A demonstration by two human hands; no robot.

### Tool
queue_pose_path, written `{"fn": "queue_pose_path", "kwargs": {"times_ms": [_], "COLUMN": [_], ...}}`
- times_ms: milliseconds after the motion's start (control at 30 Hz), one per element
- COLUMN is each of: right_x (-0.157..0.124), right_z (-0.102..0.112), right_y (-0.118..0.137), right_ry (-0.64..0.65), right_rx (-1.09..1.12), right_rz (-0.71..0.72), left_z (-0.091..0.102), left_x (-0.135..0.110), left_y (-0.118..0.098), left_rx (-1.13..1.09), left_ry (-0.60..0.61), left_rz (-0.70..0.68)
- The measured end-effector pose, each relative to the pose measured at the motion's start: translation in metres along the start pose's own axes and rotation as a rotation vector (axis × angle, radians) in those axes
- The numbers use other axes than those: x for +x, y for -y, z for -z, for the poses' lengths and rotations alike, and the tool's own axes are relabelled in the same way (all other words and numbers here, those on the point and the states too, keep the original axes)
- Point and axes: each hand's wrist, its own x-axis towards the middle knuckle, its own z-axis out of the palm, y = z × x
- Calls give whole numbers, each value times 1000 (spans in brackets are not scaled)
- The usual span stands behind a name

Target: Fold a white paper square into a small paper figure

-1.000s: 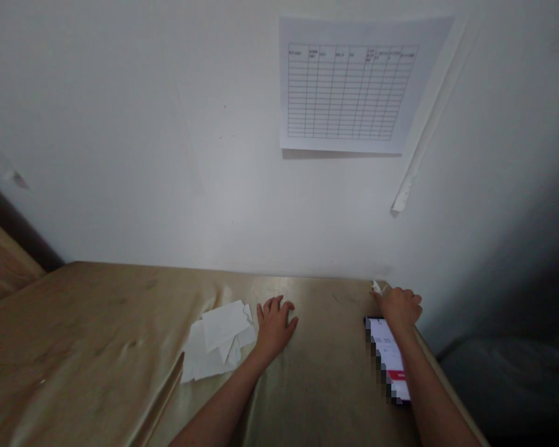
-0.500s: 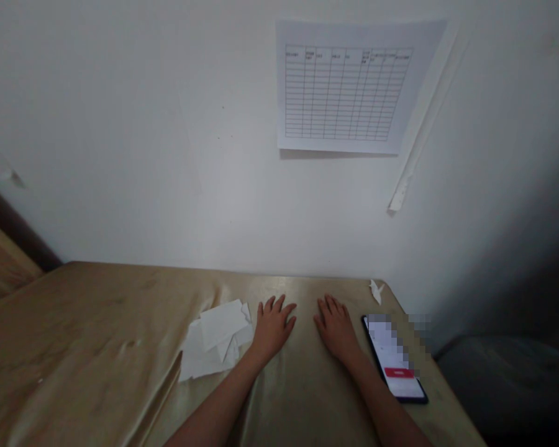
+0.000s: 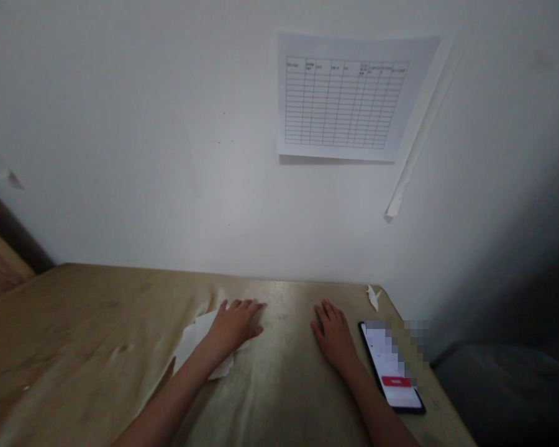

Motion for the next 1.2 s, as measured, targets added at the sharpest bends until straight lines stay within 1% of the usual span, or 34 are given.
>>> {"fn": "queue_pose_path", "kwargs": {"times_ms": [67,100,133,200,300,367,433,533,600,667,733,800,867,933,1033,1100,1200], "right_x": [0,-1,-1,0,0,1,1,1,0,0,-1,-1,-1,-1,-4,-7,-13], "right_z": [0,0,0,0,0,1,2,2,1,-1,-2,-3,-3,-3,-3,-4,-6], "right_y": [0,0,0,-1,-4,-6,-7,-8,-9,-9,-11,-12,-15,-17,-19,-19,-16], "right_ry": [-4,-6,-8,-12,-9,-7,-13,-33,-48,-67,-96,-144,-210,-269,-289,-258,-191], "right_rx": [5,6,6,4,6,14,22,35,53,87,141,218,309,393,456,444,318], "right_rz": [2,4,6,8,18,27,34,42,45,48,47,38,23,21,47,73,99], "left_z": [3,2,0,-7,-22,-31,-37,-35,-29,-23,-21,-23,-29,-39,-53,-62,-72], "left_x": [-11,-16,-21,-29,-34,-33,-31,-27,-25,-22,-18,-11,-3,7,19,22,21], "left_y": [21,32,43,65,90,101,105,104,97,84,65,40,10,-21,-60,-78,-89], "left_rx": [10,12,4,-30,-41,-55,-95,-151,-121,-90,-83,-88,-78,-69,-80,-77,-112], "left_ry": [-5,16,45,113,110,73,30,19,32,-8,-58,-53,-43,-5,35,19,-39], "left_rz": [57,86,86,19,-26,-50,-70,-67,-8,13,-53,-161,-253,-305,-408,-433,-483]}}
